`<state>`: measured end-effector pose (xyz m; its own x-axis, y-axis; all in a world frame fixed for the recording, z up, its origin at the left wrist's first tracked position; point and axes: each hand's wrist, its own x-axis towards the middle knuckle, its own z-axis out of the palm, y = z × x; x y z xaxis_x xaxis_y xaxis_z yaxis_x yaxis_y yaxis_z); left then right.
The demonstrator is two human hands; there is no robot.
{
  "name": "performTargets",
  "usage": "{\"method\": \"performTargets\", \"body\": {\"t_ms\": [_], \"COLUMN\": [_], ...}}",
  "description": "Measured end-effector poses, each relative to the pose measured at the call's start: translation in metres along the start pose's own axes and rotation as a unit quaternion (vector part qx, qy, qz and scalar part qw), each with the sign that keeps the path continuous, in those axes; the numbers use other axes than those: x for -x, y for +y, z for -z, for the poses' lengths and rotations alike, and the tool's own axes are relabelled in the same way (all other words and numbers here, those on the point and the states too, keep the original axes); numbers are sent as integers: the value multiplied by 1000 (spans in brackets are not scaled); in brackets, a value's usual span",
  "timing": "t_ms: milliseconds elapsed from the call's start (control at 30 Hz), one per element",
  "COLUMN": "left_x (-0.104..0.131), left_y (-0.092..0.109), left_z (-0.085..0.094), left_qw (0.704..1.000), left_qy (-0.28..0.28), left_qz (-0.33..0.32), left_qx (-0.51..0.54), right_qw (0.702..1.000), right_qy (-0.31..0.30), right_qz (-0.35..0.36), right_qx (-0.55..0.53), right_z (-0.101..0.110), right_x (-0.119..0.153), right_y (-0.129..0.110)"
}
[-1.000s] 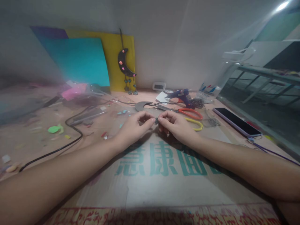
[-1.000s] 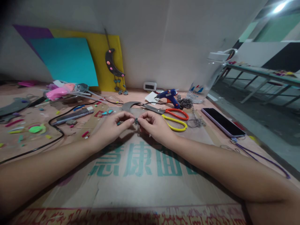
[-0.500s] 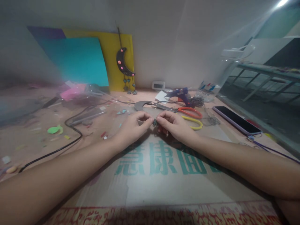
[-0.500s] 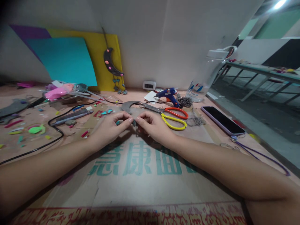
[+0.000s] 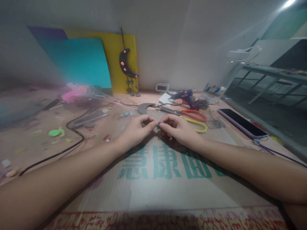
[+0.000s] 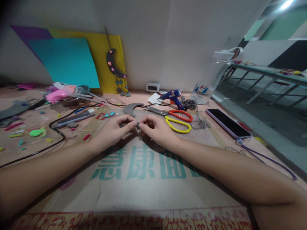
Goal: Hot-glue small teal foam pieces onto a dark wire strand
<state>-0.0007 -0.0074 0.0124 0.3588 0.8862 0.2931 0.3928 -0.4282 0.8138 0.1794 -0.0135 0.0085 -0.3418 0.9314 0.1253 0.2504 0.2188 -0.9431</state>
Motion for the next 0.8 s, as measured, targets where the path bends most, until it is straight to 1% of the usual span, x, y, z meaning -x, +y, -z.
{"method": "performTargets", "body": {"t_ms": [133, 233, 333, 400, 467, 667, 800], "left_x": [-1, -2, -3, -4, -4, -4, -4], "left_y": [-4, -9, -14, -15, -15, -14, -14], "left_z": [-1, -3, -4, -4, -4, -4, -4], "left_qw": [999, 999, 996, 996, 997, 998, 997], "left_qy": [-10, -10, 17, 41, 53, 33, 16], "left_qz": [20, 11, 14, 26, 30, 35, 32], "left_qx": [29, 49, 83, 78, 57, 38, 65], "right_qw": [1000, 1000, 1000, 999, 999, 998, 998], "right_qy": [1, -2, 1, 5, 11, 29, 34], "right_qz": [3, 12, 19, 18, 15, 18, 20], "right_qx": [-3, -10, -19, -26, -29, -45, -47], "right_z": [0, 0, 0, 1, 1, 4, 4], "right_x": [0, 0, 0, 0, -1, -4, -4], "right_y": [-1, -2, -2, -1, -1, 2, 2]}}
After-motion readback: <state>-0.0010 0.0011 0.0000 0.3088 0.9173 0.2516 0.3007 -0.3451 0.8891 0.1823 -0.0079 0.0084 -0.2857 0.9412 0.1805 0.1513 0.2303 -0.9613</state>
